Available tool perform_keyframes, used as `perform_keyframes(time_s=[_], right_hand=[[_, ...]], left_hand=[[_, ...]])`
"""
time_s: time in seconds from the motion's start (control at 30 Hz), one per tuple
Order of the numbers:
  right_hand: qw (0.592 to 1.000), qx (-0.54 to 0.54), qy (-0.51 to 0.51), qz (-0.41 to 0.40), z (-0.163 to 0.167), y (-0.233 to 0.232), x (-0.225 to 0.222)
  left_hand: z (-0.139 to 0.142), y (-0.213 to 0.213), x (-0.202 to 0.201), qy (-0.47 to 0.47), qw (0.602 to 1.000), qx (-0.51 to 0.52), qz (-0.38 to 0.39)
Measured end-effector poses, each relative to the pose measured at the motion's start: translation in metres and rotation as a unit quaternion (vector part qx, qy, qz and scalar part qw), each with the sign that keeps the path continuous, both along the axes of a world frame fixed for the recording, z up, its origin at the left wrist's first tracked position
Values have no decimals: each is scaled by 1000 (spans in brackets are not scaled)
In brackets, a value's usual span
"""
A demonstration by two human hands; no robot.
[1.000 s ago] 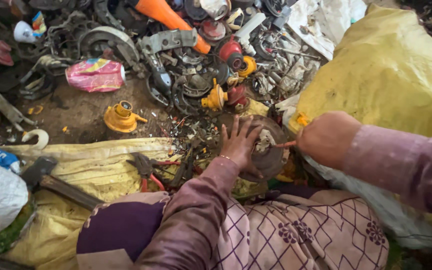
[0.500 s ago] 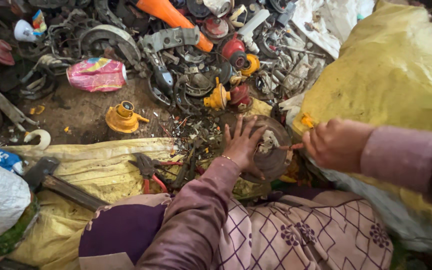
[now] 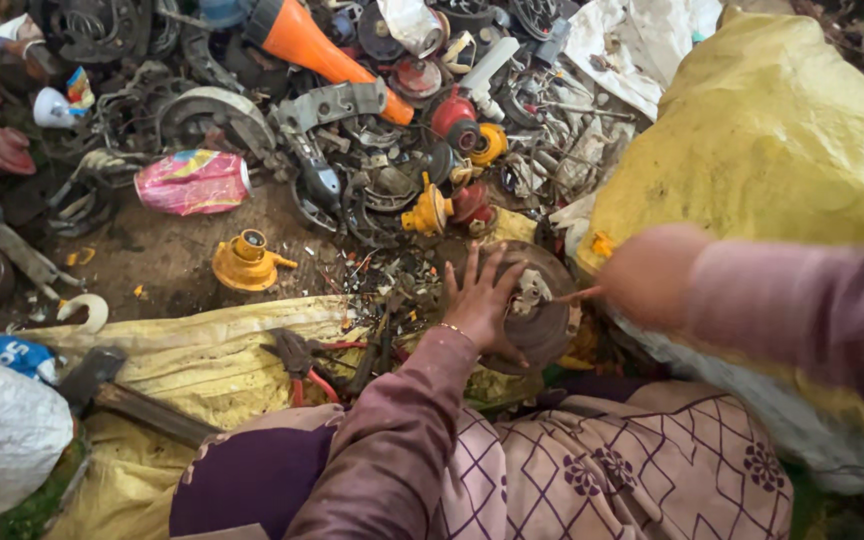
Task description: The person sits on the ground and uses a red-handled screwdriver to manipulate a small white plastic component attached to a circular metal base. They repeatedly tighten or adjust the component while surrounded by piles of scrap metal and plastic parts.
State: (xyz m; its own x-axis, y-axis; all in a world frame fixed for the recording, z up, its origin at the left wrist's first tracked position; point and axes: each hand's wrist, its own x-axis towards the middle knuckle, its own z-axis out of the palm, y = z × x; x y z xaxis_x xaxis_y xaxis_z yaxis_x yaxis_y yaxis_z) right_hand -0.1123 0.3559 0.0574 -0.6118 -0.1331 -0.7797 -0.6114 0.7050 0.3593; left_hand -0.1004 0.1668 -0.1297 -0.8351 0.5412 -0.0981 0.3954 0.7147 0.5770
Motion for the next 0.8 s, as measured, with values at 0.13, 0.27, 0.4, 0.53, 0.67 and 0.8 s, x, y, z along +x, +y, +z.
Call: perform_keyframes(time_s=[0.13,0.27,0.4,0.53,0.67,0.8], right_hand=[[910,23,-34,412,-3,-28,35],[987,-153,27,29,10,-8,27],[923,-155,-80,-342,12,34,5],[927,-77,-18,-366,-9,34,10],[989,5,39,143,-10,8,27],[918,24,56,391,-5,-23,31]], left_hand=[[-2,0,0,5,1000,-6,6],[-2,-1,0,13,1000,-11,5],[-2,-2,0,0,1000,-1,-3],[-5,-1,-5,17,1000,-6,2],[-11,1,-3,9,1000,-12,0],[-12,0,-4,15,1000,-8,-8]])
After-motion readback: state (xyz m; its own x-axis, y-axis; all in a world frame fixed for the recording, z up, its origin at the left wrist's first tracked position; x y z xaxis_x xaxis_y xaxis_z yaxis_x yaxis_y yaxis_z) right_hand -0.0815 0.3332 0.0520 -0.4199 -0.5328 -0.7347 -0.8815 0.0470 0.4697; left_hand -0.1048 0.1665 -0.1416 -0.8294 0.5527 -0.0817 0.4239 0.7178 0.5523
